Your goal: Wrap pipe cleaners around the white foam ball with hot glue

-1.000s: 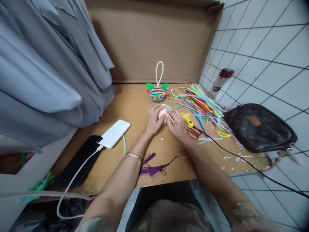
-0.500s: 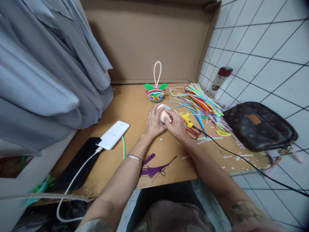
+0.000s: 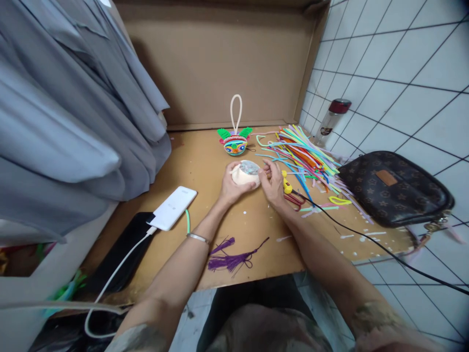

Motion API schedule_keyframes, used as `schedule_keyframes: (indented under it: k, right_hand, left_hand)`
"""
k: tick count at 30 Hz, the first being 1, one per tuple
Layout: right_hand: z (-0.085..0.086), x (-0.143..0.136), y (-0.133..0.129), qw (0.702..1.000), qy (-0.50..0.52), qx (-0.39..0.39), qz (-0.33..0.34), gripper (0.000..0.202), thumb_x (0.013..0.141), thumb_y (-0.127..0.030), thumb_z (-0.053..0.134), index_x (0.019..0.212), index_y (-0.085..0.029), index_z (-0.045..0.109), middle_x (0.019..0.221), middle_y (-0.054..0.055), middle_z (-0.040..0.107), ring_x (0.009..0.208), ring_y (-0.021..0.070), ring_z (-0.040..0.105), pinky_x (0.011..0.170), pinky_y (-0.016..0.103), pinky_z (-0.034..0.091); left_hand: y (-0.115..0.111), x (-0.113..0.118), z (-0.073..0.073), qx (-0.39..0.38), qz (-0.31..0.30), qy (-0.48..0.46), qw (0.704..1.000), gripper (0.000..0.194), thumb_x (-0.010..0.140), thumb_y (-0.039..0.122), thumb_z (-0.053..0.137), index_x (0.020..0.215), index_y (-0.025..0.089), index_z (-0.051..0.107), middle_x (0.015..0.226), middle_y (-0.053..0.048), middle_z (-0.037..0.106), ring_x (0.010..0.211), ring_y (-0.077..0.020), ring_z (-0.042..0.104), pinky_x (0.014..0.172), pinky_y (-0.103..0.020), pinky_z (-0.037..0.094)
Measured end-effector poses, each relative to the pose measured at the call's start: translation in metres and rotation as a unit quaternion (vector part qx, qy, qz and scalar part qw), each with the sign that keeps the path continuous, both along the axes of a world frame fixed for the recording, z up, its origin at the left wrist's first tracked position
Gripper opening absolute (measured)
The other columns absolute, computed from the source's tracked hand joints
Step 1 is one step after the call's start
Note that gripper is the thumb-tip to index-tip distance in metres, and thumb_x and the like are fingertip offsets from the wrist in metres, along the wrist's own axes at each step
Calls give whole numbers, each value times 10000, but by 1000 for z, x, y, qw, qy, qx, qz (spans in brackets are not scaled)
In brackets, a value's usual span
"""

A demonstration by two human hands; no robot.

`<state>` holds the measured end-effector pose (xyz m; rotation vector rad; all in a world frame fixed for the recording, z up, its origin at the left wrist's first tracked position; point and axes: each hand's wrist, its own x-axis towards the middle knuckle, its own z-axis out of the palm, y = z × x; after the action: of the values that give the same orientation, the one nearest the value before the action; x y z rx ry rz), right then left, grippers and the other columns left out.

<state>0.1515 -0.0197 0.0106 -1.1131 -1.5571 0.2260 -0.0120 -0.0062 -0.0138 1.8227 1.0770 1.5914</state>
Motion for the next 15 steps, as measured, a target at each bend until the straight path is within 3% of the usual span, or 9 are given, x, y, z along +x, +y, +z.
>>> schedule_keyframes:
  k: [3,6,12,15]
  right_hand:
    - [0,1,0,1000,-27,-9,-2,335,978,-386,467,1197,-208,647,1088,109,654,1003,234,634,924,381,545]
    - [2,-1,-3,999,-38,-11,-1,339,992,-394,450,1164,-192,660,1121,127,662,1037,244,644,960,394,538]
    - [1,-4,-4,1000,-27,-15,-5,303,980,-360,478,1160,-201,663,1129,121,678,1059,246,650,972,401,538]
    - [1,-5,-3,1000,-21,-18,4,297,975,-363,503,1169,-204,661,1135,116,683,1066,238,648,957,384,537]
  left_hand:
    - [-4,1,-1,-48,-64,-42,996,846,571,381,911,1286,201,495,1294,-104,621,1136,-254,679,995,-396,581]
    - [-6,0,-1,-58,-75,-46,994,844,575,359,898,1300,200,495,1337,-118,598,1194,-269,663,1042,-419,565]
    - [-10,-4,5,4,15,38,999,769,599,368,934,1265,202,586,1375,-130,562,1367,-325,559,1182,-495,468]
    - [-17,3,7,19,47,48,998,797,604,425,947,1276,199,582,1335,-132,575,1309,-318,596,1160,-494,490]
